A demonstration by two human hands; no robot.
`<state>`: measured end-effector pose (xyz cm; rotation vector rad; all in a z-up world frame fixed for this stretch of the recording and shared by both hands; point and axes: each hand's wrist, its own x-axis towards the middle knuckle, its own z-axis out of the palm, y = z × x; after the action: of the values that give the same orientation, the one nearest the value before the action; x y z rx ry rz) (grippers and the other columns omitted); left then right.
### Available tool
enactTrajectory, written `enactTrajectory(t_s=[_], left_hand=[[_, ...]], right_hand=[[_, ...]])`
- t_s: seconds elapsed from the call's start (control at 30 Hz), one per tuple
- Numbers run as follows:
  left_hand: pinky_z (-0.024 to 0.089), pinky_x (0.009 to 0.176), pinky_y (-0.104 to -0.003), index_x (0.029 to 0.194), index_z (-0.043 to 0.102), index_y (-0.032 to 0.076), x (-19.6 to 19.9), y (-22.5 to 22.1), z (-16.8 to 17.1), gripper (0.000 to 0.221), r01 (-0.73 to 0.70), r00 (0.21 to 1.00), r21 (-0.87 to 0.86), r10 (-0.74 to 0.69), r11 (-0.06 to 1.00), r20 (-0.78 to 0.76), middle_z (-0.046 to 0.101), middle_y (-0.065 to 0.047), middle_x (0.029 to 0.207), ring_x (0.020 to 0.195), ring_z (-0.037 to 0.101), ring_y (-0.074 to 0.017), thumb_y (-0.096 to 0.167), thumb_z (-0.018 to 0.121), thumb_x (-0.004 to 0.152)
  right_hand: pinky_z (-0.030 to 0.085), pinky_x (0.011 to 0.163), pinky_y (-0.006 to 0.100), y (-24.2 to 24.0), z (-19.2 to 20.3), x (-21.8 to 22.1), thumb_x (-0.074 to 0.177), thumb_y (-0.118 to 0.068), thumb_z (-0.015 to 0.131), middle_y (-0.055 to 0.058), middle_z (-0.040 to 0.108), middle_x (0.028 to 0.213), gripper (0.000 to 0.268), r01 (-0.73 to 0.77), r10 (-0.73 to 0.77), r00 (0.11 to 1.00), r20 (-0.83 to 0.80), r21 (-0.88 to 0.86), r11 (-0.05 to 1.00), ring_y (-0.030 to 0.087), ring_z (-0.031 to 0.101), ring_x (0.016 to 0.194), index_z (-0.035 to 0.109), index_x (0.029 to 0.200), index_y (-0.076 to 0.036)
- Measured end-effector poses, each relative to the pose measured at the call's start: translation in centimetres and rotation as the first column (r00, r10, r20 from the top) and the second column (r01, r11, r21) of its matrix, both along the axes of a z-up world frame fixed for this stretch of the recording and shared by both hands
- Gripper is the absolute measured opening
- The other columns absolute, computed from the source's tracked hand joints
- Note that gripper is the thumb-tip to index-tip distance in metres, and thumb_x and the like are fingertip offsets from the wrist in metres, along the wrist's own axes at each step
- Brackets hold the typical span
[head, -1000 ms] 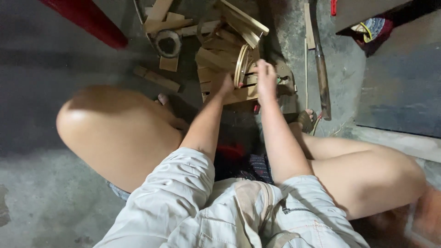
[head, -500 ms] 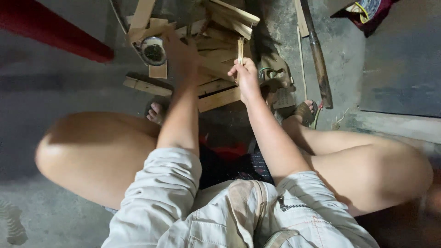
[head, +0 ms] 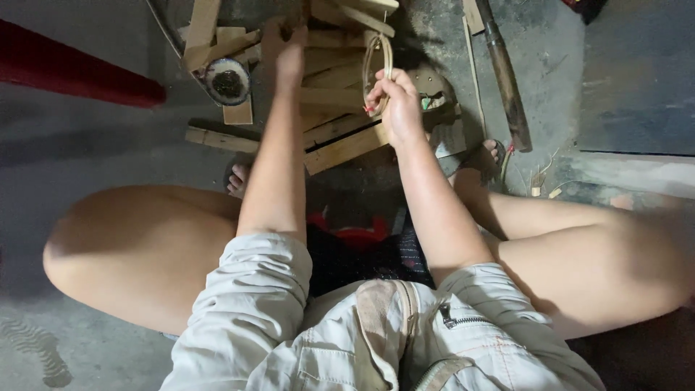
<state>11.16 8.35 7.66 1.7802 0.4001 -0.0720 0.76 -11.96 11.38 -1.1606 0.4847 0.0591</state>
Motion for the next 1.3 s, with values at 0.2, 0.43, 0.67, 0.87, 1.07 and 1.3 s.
enactTrajectory(t_s=[0.2, 0.43, 0.67, 0.87, 1.07, 1.3], left_hand=[[0.049, 0.073, -0.036, 0.088, 0.061, 0.01, 0.8, -1.6, -4.4, 0.014, -0.15, 0.908, -0.219, 0.222, 0.964, 0.356, 0.067, -0.006, 0.083, 0.079, 0.062, -0.0215, 0.021, 0.07, 0.089], [0.055, 0.091, -0.04, 0.11, 0.069, 0.008, -2.4, -2.4, 0.8, 0.032, -0.35, 0.917, -0.285, 0.389, 0.892, 0.091, 0.079, -0.012, 0.109, 0.103, 0.074, -0.0292, 0.033, 0.066, 0.09], [0.041, 0.073, -0.041, 0.107, 0.057, 0.009, -3.3, -0.2, 2.8, 0.029, -0.381, 0.925, -0.269, 0.367, 0.885, -0.103, 0.051, -0.006, 0.093, 0.082, 0.052, -0.0233, 0.036, 0.056, 0.096], [0.049, 0.09, -0.042, 0.11, 0.068, 0.005, -2.4, 0.3, 1.1, 0.037, -0.424, 0.898, -0.28, 0.44, 0.861, -0.007, 0.074, -0.015, 0.11, 0.101, 0.068, -0.0319, 0.032, 0.062, 0.087], [0.048, 0.071, -0.039, 0.097, 0.066, 0.009, -2.8, 1.2, 4.4, 0.027, -0.425, 0.899, -0.345, 0.436, 0.837, -0.049, 0.067, -0.009, 0.084, 0.078, 0.062, -0.0249, 0.033, 0.065, 0.085], [0.047, 0.066, -0.036, 0.097, 0.073, 0.006, -1.1, 0.9, 3.3, 0.022, -0.369, 0.909, -0.561, 0.413, 0.741, -0.052, 0.071, -0.006, 0.081, 0.068, 0.059, -0.0192, 0.024, 0.071, 0.084]], right_hand=[[0.051, 0.058, 0.032, -0.4, 2.3, 0.6, 0.101, -0.003, 0.048, 0.007, 0.059, 0.072, 0.014, 0.018, -0.018, 0.999, 0.043, -0.014, 1.0, 0.019, 0.061, 0.065, 0.061, 0.107, -0.002], [0.045, 0.054, 0.03, 0.5, 4.8, 0.1, 0.099, -0.006, 0.051, 0.003, 0.056, 0.067, 0.014, -0.028, 0.034, 0.998, 0.053, -0.097, 0.995, 0.016, 0.053, 0.057, 0.063, 0.106, -0.004], [0.035, 0.044, 0.027, -0.2, 6.0, 0.0, 0.097, -0.004, 0.048, -0.001, 0.048, 0.059, 0.021, 0.022, -0.017, 0.999, 0.049, -0.094, 0.995, 0.01, 0.041, 0.047, 0.065, 0.106, 0.001], [0.023, 0.04, 0.026, -0.8, 7.7, -0.4, 0.1, -0.013, 0.054, -0.004, 0.043, 0.055, 0.015, 0.049, -0.047, 0.999, 0.019, -0.135, 0.99, 0.008, 0.032, 0.044, 0.067, 0.098, -0.004], [0.017, 0.038, 0.026, -1.0, 10.9, -0.7, 0.099, -0.013, 0.057, -0.004, 0.04, 0.053, 0.016, 0.072, -0.064, 0.994, 0.087, -0.093, 0.993, 0.007, 0.029, 0.041, 0.068, 0.094, -0.003], [0.028, 0.037, 0.023, -2.3, 16.7, -2.2, 0.107, -0.018, 0.053, -0.007, 0.046, 0.057, 0.022, -0.002, 0.03, 0.994, 0.108, -0.254, 0.967, 0.005, 0.034, 0.043, 0.069, 0.103, -0.004]])
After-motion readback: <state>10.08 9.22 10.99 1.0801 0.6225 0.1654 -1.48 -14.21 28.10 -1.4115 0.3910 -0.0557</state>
